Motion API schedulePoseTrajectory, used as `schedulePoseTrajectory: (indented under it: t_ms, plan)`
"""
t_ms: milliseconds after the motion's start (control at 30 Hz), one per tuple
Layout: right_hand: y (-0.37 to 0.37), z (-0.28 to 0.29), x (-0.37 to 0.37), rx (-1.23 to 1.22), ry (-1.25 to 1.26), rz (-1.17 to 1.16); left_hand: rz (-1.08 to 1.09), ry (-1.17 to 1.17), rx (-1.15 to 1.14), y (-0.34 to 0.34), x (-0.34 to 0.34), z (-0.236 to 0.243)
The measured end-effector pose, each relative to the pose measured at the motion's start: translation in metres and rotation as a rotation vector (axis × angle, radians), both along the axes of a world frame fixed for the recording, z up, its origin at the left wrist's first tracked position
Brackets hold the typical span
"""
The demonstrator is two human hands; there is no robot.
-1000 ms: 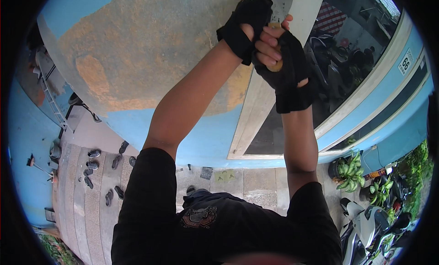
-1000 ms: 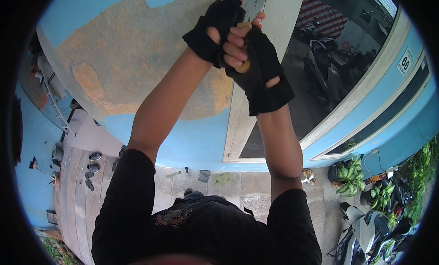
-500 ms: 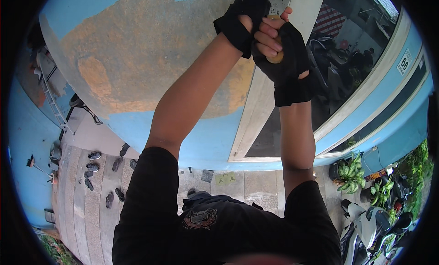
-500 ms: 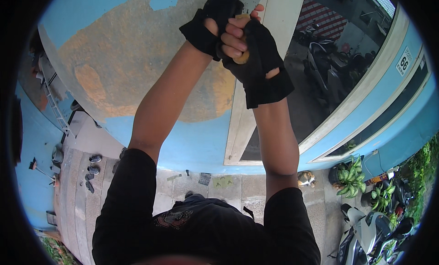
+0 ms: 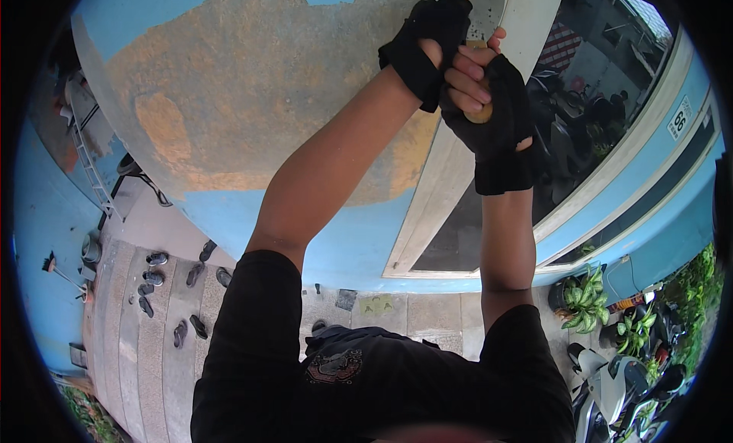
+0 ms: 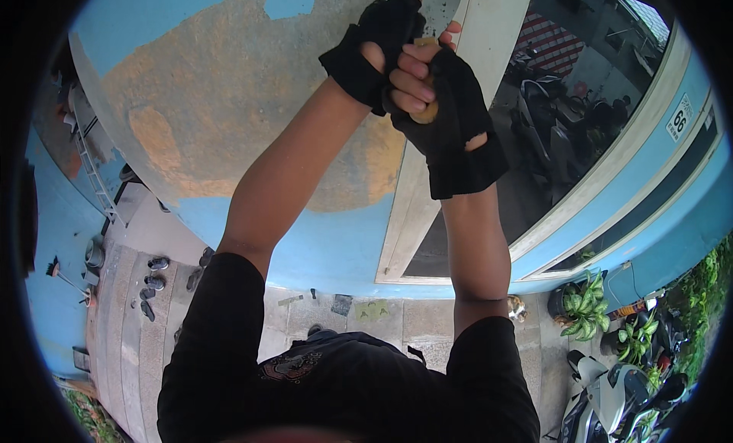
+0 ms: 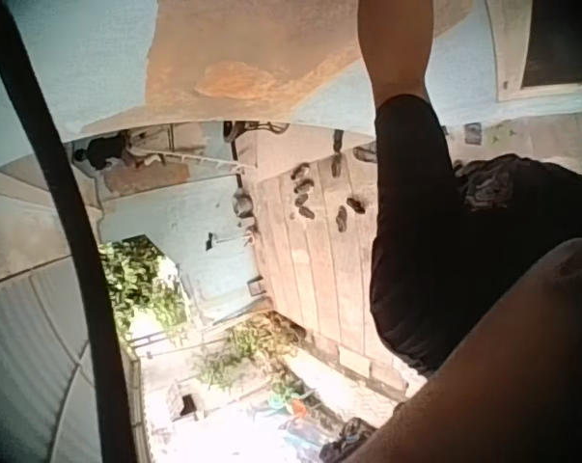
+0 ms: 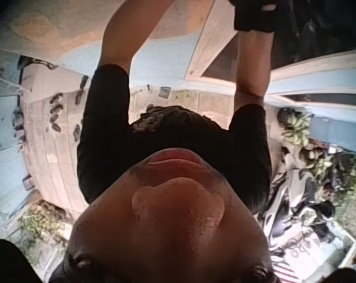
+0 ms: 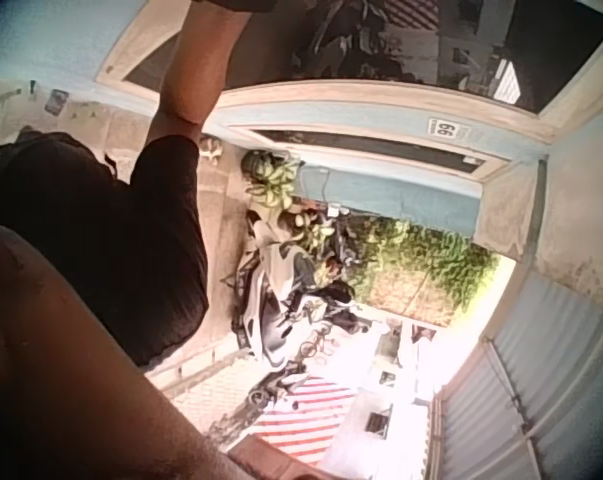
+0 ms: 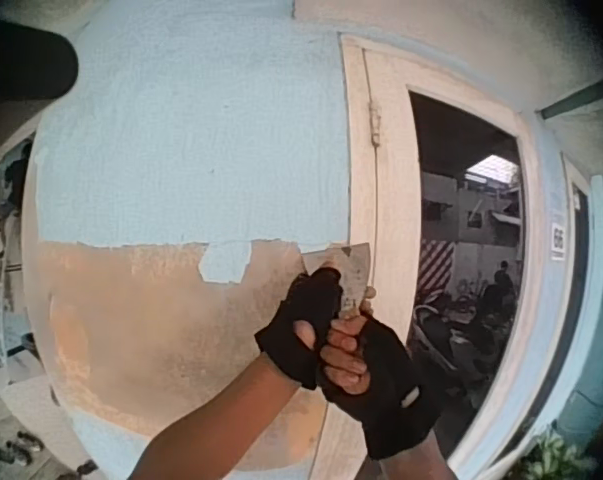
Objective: The person scrapes loose paint from a house exterior wall using a putty knife.
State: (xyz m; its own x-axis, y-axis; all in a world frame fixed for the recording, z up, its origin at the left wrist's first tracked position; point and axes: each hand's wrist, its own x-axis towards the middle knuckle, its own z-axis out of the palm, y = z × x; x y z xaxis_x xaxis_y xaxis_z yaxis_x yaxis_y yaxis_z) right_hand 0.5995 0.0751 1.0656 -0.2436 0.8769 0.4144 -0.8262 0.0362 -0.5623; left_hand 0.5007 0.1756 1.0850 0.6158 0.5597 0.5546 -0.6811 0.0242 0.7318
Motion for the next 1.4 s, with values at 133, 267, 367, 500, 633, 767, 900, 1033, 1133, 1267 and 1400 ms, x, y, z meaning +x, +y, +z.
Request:
schedulePoseTrajectory:
  t_ms: [133, 267, 367, 500, 633, 767, 900, 1033, 1133, 1267, 1400]
  plan:
    - [0.001, -0.003, 0.0, 0.008, 0.007, 0.051, -0.297, -0.019, -0.057, 0.011, -0.003, -0.006]
    - [0.002, -0.002, -0.001, 0.013, 0.013, -0.014, -0.499, -0.012, -0.04, 0.018, -0.005, -0.004]
    - [0.002, -0.001, 0.001, 0.076, 0.016, 0.065, -0.579, -0.028, -0.034, 0.01, -0.003, -0.001]
    - [0.0, -0.004, 0.005, -0.021, -0.033, 0.065, 0.148, 0.023, 0.05, -0.007, 0.003, -0.004]
    - [0.0, -0.002, 0.007, 0.06, 0.016, 0.058, -0.233, -0.08, 0.069, -0.005, 0.002, 0.002]
    - [0.001, 0.001, 0.01, 0.063, -0.01, 0.096, -0.208, -0.032, 0.003, 0.004, 0.002, 0.0]
    - [0.008, 0.003, 0.009, 0.092, -0.006, 0.14, -0.344, -0.1, -0.068, 0.007, 0.0, 0.001]
    - [0.011, 0.002, 0.007, 0.104, -0.02, 0.145, -0.177, -0.068, 0.039, -0.002, -0.003, 0.005]
    - [0.009, 0.002, 0.004, 0.085, -0.008, 0.14, 0.119, -0.008, 0.13, -0.008, -0.005, 0.01]
    - [0.01, 0.006, 0.001, 0.018, -0.006, 0.072, -0.002, -0.01, 0.005, -0.006, -0.007, 0.014]
    - [0.007, 0.005, -0.001, -0.018, 0.021, 0.027, 0.358, 0.096, -0.043, -0.01, -0.005, 0.014]
